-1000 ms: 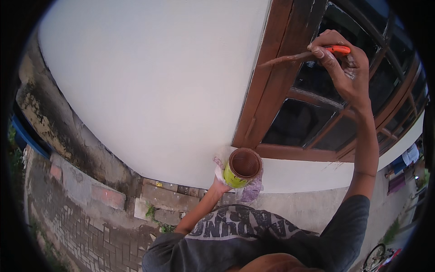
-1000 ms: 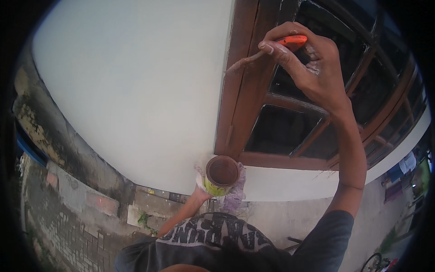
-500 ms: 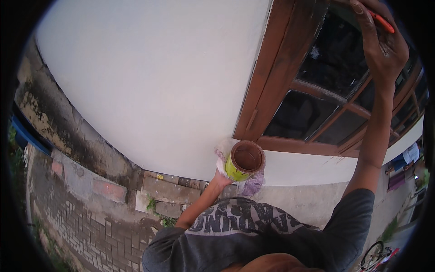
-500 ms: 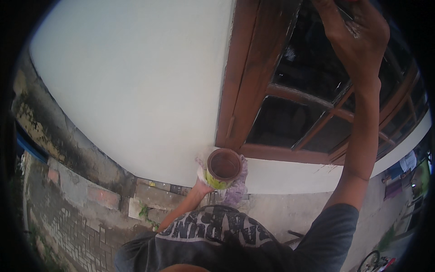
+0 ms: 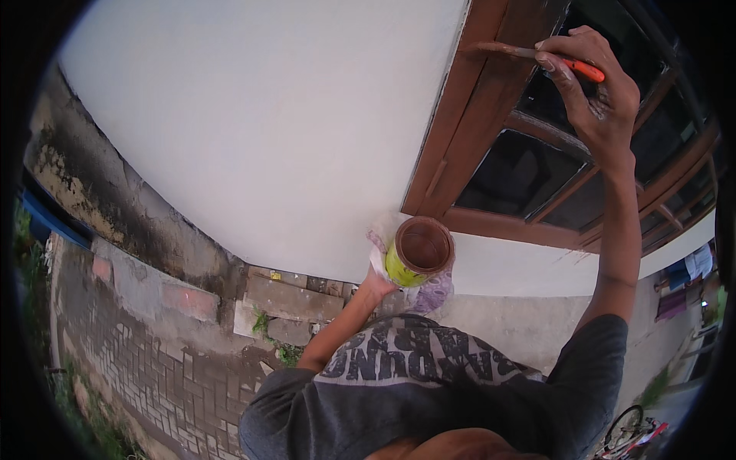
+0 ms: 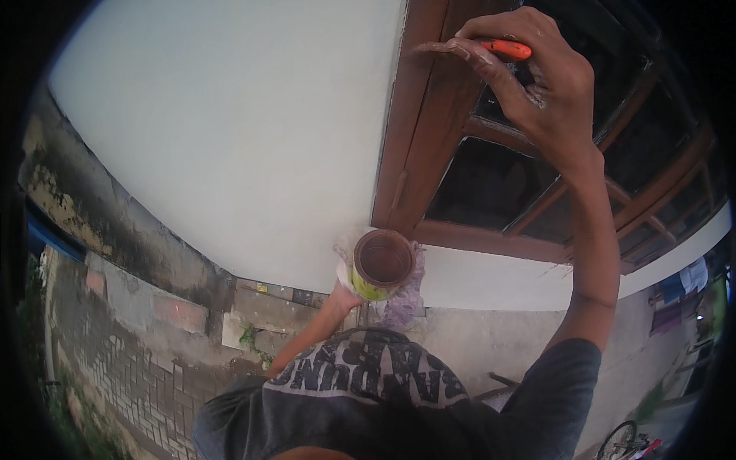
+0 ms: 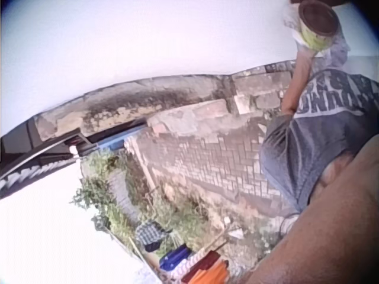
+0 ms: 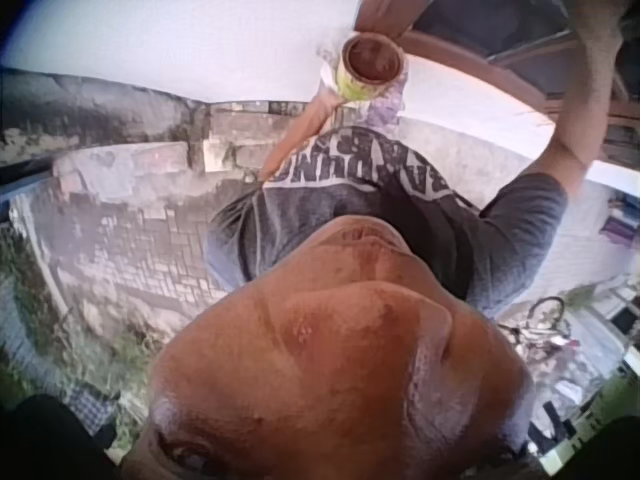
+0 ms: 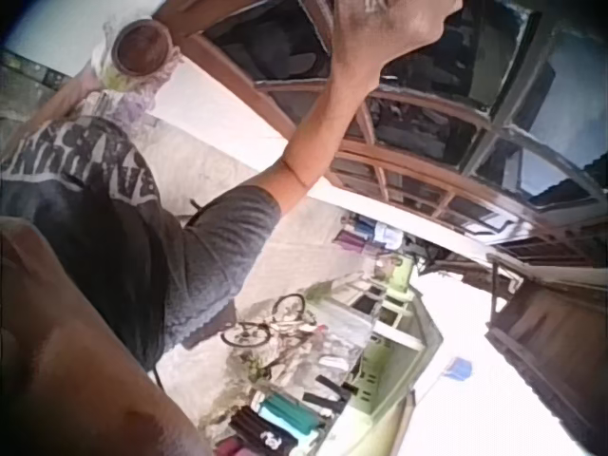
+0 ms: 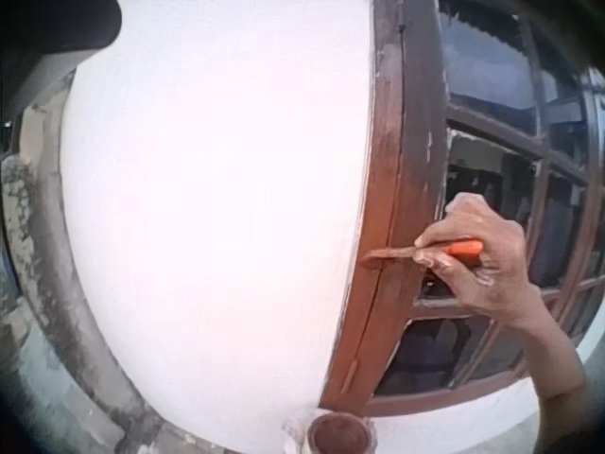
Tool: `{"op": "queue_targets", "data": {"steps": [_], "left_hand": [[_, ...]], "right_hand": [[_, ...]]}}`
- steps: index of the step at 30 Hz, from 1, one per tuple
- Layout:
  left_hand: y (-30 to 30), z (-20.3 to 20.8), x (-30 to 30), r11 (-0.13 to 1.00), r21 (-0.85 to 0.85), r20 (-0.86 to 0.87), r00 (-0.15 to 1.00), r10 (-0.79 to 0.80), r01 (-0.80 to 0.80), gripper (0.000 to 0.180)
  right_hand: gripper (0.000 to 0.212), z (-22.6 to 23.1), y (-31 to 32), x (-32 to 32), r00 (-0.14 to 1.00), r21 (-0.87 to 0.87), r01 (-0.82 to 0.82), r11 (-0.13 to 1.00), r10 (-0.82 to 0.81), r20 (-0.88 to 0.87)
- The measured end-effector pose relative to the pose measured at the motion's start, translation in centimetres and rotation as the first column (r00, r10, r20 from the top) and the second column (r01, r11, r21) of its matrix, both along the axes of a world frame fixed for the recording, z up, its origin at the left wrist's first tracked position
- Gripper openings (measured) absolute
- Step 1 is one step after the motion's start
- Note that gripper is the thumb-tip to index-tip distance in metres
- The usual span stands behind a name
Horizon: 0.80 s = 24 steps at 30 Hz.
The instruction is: The person paints the wood of a window frame with a brush while holding a paint can in the other hand.
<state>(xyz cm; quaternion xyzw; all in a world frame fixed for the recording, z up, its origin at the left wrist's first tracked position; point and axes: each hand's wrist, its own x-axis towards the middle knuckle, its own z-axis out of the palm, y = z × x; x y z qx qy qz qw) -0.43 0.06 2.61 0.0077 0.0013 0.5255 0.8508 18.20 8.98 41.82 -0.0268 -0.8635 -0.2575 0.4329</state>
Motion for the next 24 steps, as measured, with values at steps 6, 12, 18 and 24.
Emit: {"op": "queue_targets", "data": {"steps": [6, 12, 18, 24], "left_hand": [[-0.2, -0.7, -0.2, 0.999, -0.041, -0.049, 0.999, 0.018, -0.02, 0.067], [0.0, -0.7, 0.0, 1.0, 0.015, 0.049, 0.998, 0.025, -0.026, 0.057], [0.0, -1.2, 0.0, 0.998, -0.047, -0.019, 0.999, 0.043, -0.044, 0.058], [0.0, -1.7, -0.1, 0.998, -0.047, 0.056, 0.998, 0.036, -0.033, 0.061]], "right_hand": [[0.02, -7.0, -0.6, -1.4, 0.985, -0.332, -0.032, 0.943, 0.086, 0.147], [0.017, -6.2, 1.5, -0.1, 0.999, -0.247, 0.003, 0.969, 0.01, 0.053], [0.016, -5.3, 0.5, 1.0, 0.995, -0.212, -0.06, 0.975, 0.076, 0.065], [0.016, -7.0, 3.2, 0.6, 0.998, -0.308, -0.003, 0.951, 0.024, 0.065]]}}
